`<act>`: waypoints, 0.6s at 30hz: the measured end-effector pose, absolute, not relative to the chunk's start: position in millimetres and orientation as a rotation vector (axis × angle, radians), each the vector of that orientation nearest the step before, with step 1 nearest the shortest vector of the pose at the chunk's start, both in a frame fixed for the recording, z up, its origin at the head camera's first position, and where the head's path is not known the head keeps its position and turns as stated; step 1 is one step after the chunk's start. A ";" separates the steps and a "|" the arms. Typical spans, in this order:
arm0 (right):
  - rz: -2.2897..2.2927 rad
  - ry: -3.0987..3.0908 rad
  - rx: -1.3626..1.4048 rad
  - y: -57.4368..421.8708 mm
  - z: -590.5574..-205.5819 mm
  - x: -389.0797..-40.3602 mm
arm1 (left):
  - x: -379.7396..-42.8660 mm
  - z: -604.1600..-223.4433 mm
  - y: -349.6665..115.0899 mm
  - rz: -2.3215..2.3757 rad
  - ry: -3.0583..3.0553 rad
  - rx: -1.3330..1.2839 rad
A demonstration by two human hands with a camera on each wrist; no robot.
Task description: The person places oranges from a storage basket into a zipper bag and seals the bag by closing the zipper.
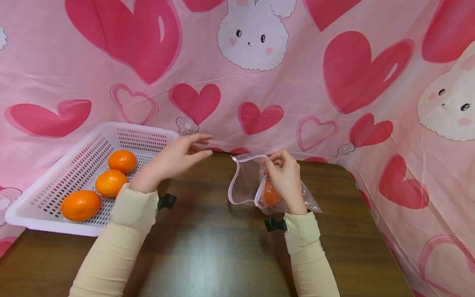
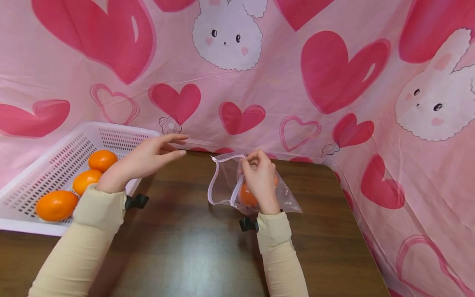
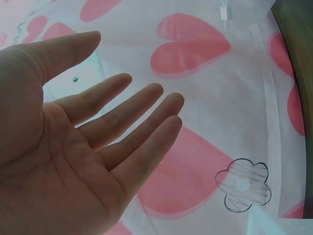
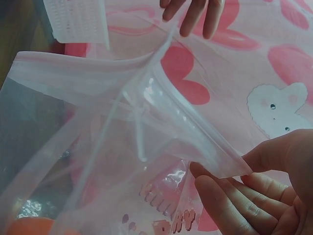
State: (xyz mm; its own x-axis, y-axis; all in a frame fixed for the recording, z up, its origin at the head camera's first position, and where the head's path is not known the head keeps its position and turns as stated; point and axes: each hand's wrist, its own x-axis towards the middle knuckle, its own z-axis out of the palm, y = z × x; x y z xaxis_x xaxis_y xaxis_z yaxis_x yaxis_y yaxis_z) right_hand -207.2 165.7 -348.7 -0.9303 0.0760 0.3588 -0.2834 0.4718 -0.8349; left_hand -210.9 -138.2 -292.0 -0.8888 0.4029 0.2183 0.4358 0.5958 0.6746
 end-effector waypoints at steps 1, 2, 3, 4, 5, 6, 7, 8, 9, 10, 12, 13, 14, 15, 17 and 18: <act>1.447 -2.377 0.175 165.8 -348.8 -207.2 | -210.7 -290.5 -139.8 -1.186 -2.774 -0.714; 1.449 -2.378 0.176 165.9 -348.8 -207.2 | -210.6 -289.3 -141.5 -1.186 -2.779 -0.699; 1.449 -2.377 0.177 165.9 -348.9 -207.3 | -210.3 -288.0 -143.4 -1.182 -2.783 -0.688; 1.449 -2.377 0.179 166.0 -349.1 -207.3 | -210.1 -286.9 -145.2 -1.177 -2.783 -0.677; 1.448 -2.376 0.179 166.1 -349.2 -207.4 | -210.2 -285.7 -147.1 -1.180 -2.781 -0.668; 1.447 -2.375 0.180 166.2 -349.3 -207.4 | -210.4 -284.5 -149.0 -1.180 -2.780 -0.660; 1.448 -2.373 0.181 166.2 -349.4 -207.5 | -210.6 -283.3 -150.9 -1.181 -2.777 -0.653; 1.446 -2.373 0.181 166.3 -349.3 -207.4 | -210.7 -282.3 -152.9 -1.186 -2.778 -0.645; 1.448 -2.370 0.182 166.3 -349.4 -207.5 | -210.8 -281.2 -155.0 -1.183 -2.780 -0.632; 1.448 -2.370 0.182 166.3 -349.5 -207.6 | -211.0 -280.3 -157.0 -1.185 -2.778 -0.623; 1.447 -2.369 0.185 166.3 -349.5 -207.8 | -211.3 -278.2 -160.9 -1.192 -2.776 -0.612; 1.446 -2.369 0.186 166.3 -349.4 -207.9 | -211.2 -277.3 -162.9 -1.199 -2.775 -0.603; 1.445 -2.370 0.188 166.3 -349.3 -207.9 | -211.1 -276.5 -164.9 -1.206 -2.774 -0.591; 1.445 -2.370 0.190 166.4 -349.3 -208.0 | -210.9 -275.6 -166.9 -1.214 -2.771 -0.582; 1.441 -2.372 0.191 166.5 -348.9 -207.9 | -210.6 -273.8 -170.6 -1.230 -2.764 -0.569; 1.439 -2.373 0.192 166.6 -348.6 -207.8 | -210.2 -273.0 -172.6 -1.237 -2.764 -0.555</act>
